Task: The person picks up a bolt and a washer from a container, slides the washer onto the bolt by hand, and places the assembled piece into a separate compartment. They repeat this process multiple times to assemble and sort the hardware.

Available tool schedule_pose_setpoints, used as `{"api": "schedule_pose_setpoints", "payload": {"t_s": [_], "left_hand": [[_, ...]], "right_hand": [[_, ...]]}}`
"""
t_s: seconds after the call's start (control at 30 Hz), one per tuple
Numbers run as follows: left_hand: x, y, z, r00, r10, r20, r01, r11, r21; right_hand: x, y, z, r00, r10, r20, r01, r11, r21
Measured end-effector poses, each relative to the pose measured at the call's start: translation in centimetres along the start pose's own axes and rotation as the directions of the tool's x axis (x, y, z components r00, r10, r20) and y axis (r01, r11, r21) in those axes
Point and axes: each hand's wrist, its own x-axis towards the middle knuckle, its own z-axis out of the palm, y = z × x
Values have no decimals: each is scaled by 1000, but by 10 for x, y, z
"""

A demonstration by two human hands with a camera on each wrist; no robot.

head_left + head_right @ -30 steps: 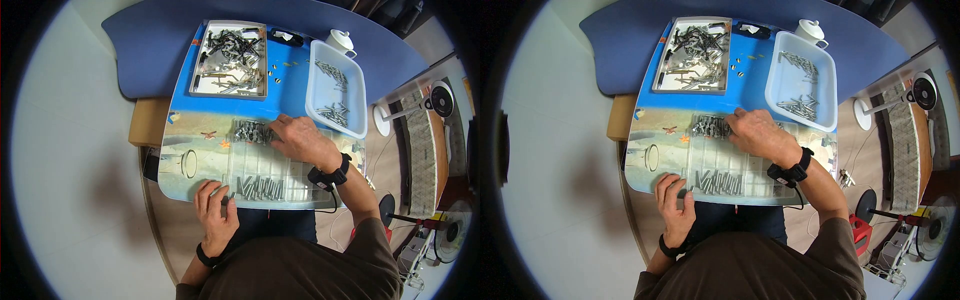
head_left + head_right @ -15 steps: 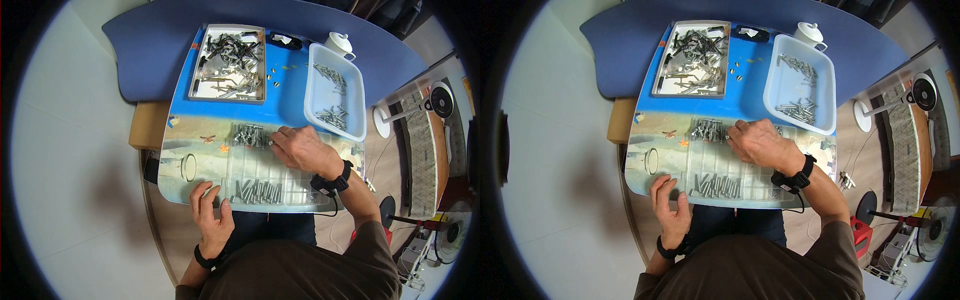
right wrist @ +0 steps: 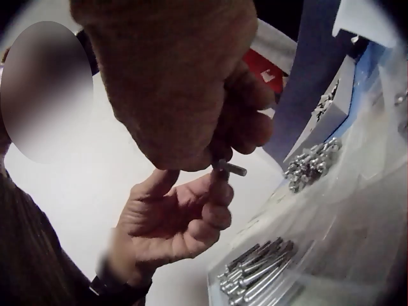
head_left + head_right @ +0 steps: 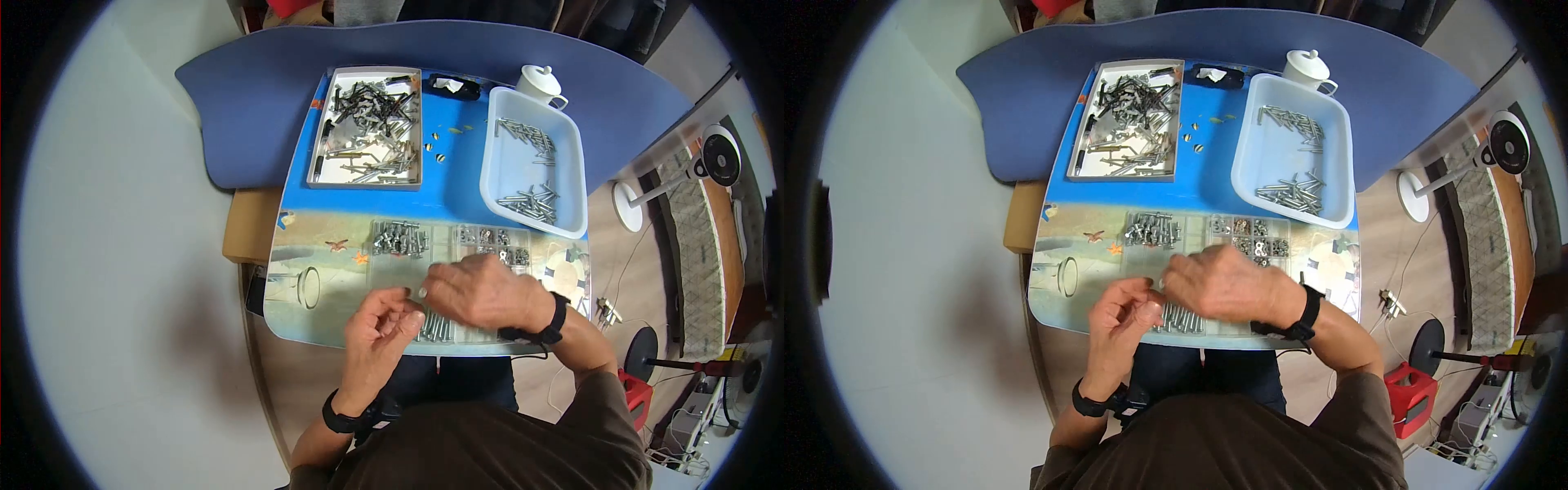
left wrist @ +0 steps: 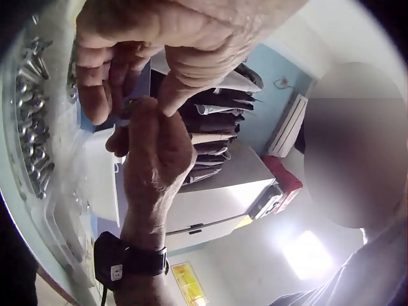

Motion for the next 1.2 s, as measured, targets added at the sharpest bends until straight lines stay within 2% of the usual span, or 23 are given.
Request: {"api": "schedule_pose_setpoints", "payload": {"t_s": [0.03, 0.13, 0.3, 0.37, 0.4, 0.43, 0.47, 0.5, 0.57, 0.6, 0.67, 0.7, 0.73, 0.77, 0.8, 0.87, 0.93, 1.0, 1.07, 1.13, 1.2], "left_hand": [[2, -3, 2, 994, -90, 66, 97, 990, -103], [3, -12, 5, 989, -98, 111, 111, 987, -120], [2, -16, 13, 989, -85, 122, 93, 994, -60], [3, -19, 16, 987, -90, 133, 98, 994, -52], [4, -20, 16, 985, -117, 128, 134, 982, -134], [6, -20, 17, 982, -144, 123, 168, 962, -216], [8, -18, 19, 981, -147, 125, 170, 963, -209], [10, -14, 21, 982, -140, 125, 169, 949, -267], [14, -9, 25, 982, -139, 124, 172, 934, -315], [16, -8, 27, 984, -118, 131, 152, 945, -290], [18, -8, 31, 984, -105, 146, 140, 956, -257], [18, -9, 34, 990, -76, 117, 94, 982, -161], [18, -10, 37, 995, -42, 93, 48, 997, -62], [18, -9, 41, 994, -47, 98, 53, 997, -54], [17, -8, 45, 997, -12, 75, 10, 1000, 24], [17, -8, 50, 998, 24, 58, -30, 994, 109], [18, -10, 53, 987, 151, 45, -158, 963, 220], [20, -14, 57, 980, 194, 46, -199, 950, 242], [22, -16, 62, 970, 238, 48, -242, 935, 260], [24, -17, 66, 948, 315, 40, -315, 919, 238], [26, -19, 68, 946, 322, 30, -319, 916, 242]], "right_hand": [[-1, -5, -2, 999, -43, 8, 43, 998, -41], [-8, -14, -1, 999, -33, -23, 33, 999, -26], [-23, -8, 1, 998, 27, -52, -20, 991, 129], [-25, -5, -8, 986, 165, 24, -160, 893, 420], [-28, -2, -9, 985, 173, 19, -164, 892, 421], [-30, 0, -11, 972, 233, 17, -206, 819, 535], [-33, 2, -11, 957, 290, 23, -237, 730, 641], [-36, 4, -10, 956, 294, 17, -235, 728, 644], [-44, 7, -6, 908, 417, 41, -300, 578, 759], [-46, 8, -5, 905, 424, 35, -299, 575, 762], [-51, 10, -4, 864, 499, 67, -334, 468, 818], [-53, 10, -3, 860, 507, 63, -333, 463, 821], [-54, 10, -2, 843, 532, 79, -335, 403, 852], [-55, 10, -1, 826, 556, 98, -333, 341, 879], [-57, 9, -1, 822, 562, 95, -332, 336, 882], [-59, 8, -2, 733, 618, 285, -445, 118, 887], [-63, 9, 5, 741, 618, 263, -421, 122, 899], [-66, 9, 9, 749, 617, 241, -400, 131, 907], [-66, 10, 11, 760, 630, 157, -384, 241, 891], [-64, 9, 6, 752, 642, 148, -371, 227, 901], [-64, 8, 4, 746, 651, 139, -356, 213, 910]]}}
